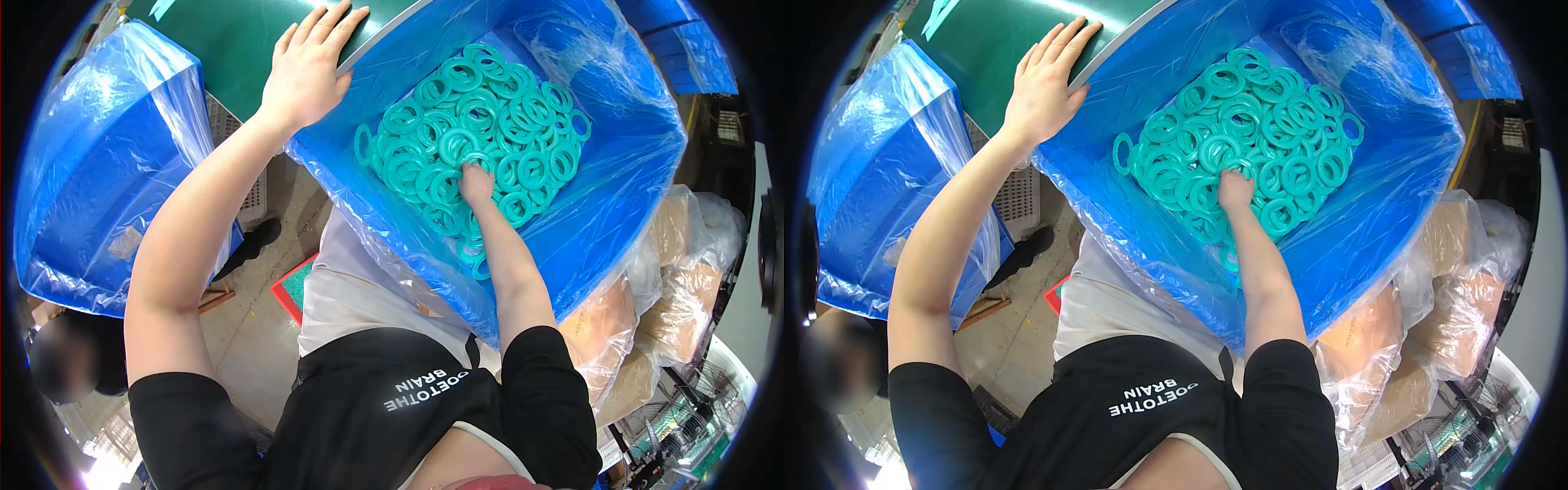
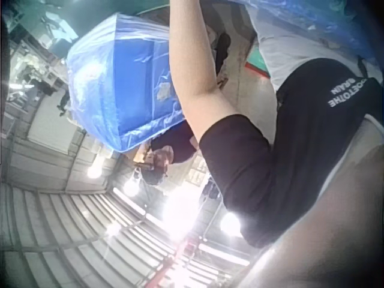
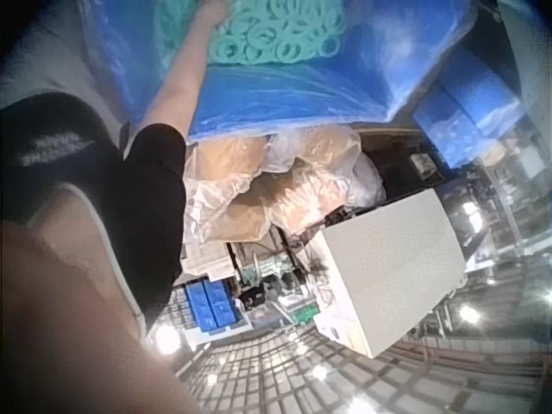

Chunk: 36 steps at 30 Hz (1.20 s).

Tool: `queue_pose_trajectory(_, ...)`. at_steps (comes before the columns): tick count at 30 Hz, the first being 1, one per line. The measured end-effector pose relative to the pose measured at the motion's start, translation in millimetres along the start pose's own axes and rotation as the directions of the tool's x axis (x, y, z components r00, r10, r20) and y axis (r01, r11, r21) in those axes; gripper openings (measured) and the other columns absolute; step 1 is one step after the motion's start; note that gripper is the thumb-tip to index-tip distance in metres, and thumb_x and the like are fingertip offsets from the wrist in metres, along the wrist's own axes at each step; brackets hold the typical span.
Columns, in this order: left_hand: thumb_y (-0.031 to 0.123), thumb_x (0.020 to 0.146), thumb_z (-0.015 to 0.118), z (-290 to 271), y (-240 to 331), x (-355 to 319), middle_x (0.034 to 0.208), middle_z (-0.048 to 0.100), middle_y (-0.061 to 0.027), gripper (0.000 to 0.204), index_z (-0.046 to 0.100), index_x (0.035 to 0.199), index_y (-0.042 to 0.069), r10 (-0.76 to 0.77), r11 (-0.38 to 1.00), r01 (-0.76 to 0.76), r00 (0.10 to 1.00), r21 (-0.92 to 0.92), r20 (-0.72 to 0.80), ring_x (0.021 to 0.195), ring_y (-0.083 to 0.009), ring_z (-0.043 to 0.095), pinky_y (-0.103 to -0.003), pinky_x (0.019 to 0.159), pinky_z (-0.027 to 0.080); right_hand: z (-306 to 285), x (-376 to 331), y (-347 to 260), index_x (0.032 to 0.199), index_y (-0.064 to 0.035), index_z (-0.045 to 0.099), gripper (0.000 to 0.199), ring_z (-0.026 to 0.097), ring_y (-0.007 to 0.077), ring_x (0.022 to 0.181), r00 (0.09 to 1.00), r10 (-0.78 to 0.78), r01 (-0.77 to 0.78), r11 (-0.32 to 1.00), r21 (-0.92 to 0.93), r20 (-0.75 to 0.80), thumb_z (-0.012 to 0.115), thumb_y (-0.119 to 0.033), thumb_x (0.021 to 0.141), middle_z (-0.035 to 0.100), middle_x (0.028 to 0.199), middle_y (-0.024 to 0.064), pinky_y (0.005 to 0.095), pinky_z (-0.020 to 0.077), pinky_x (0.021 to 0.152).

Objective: Sorting green plastic rings from a large blue bin into stacks or smaller batches for inspection.

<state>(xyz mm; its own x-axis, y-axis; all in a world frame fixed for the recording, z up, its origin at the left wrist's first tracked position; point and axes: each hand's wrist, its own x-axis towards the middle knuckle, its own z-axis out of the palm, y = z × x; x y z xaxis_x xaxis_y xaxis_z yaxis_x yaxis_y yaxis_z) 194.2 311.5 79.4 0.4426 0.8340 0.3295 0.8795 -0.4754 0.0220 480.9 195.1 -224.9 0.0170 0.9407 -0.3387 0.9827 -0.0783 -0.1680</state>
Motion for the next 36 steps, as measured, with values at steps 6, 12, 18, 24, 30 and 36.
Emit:
queue_pose_trajectory(6,0.011,0.074,0.066,0,-2,2,0.146,0.034,-0.0022,0.076,0.032,0.142,0.024,-0.007,1.0,0.007,1.0,0.009,0.004,0.134,-0.0259,0.032,-0.043,0.109,0.026,-11,-2,-21,0.102,-0.0039,0.055,0.033,0.057,0.0343,0.098,0.978,-0.122,0.181,0.896,0.406,-0.167,0.065,-0.009,0.071,0.057,0.103,0.0149,0.0444,0.0471,0.084)
queue_pose_trajectory(12,0.009,0.069,0.061,-20,5,9,0.14,0.037,-0.0146,0.073,0.036,0.137,0.008,-0.035,0.998,0.041,0.993,-0.048,0.116,0.132,-0.0329,0.031,-0.046,0.109,0.024,11,-8,-44,0.101,-0.0032,0.056,0.033,0.053,0.0334,0.1,0.995,-0.093,0.098,0.989,0.111,-0.044,0.065,-0.008,0.07,0.056,0.103,0.0146,0.043,0.0456,0.083)
queue_pose_trajectory(18,0.01,0.07,0.061,-21,1,7,0.14,0.037,-0.0149,0.073,0.035,0.138,0.009,-0.041,0.998,0.046,0.992,-0.04,0.116,0.132,-0.033,0.031,-0.046,0.109,0.024,23,-14,-52,0.102,-0.0045,0.055,0.04,0.053,0.0317,0.1,0.96,-0.149,0.242,0.867,0.436,-0.237,0.073,-0.013,0.066,0.054,0.106,0.0133,0.0435,0.045,0.085)
queue_pose_trajectory(24,0.01,0.07,0.06,-20,1,7,0.14,0.037,-0.0152,0.072,0.035,0.138,0.009,-0.04,0.997,0.048,0.992,-0.06,0.117,0.131,-0.0334,0.032,-0.047,0.108,0.024,25,-1,-98,0.125,-0.0007,0.042,0.07,0.05,0.0349,0.111,0.982,-0.095,0.143,0.936,0.323,-0.161,0.076,-0.014,0.066,0.046,0.123,0.0198,0.0462,0.0434,0.089)
queue_pose_trajectory(30,0.012,0.07,0.059,-17,-1,7,0.14,0.037,-0.0152,0.072,0.035,0.138,0.01,-0.042,0.997,0.048,0.993,-0.054,0.112,0.131,-0.0333,0.032,-0.047,0.108,0.024,38,9,-104,0.126,-0.0027,0.04,0.074,0.06,0.0376,0.092,0.993,0.118,-0.099,0.916,0.388,-0.024,0.077,-0.015,0.063,0.061,0.097,0.0202,0.0448,0.0486,0.078)
queue_pose_trajectory(36,0.011,0.071,0.058,-17,-6,3,0.14,0.037,-0.0156,0.071,0.035,0.138,0.01,-0.054,0.998,0.058,0.992,-0.036,0.114,0.131,-0.0333,0.032,-0.047,0.108,0.024,31,14,-114,0.122,-0.0062,0.052,0.065,0.063,0.0356,0.089,0.996,-0.089,0.067,0.868,0.493,0.022,0.078,-0.017,0.064,0.065,0.096,0.0194,0.0437,0.0493,0.077)
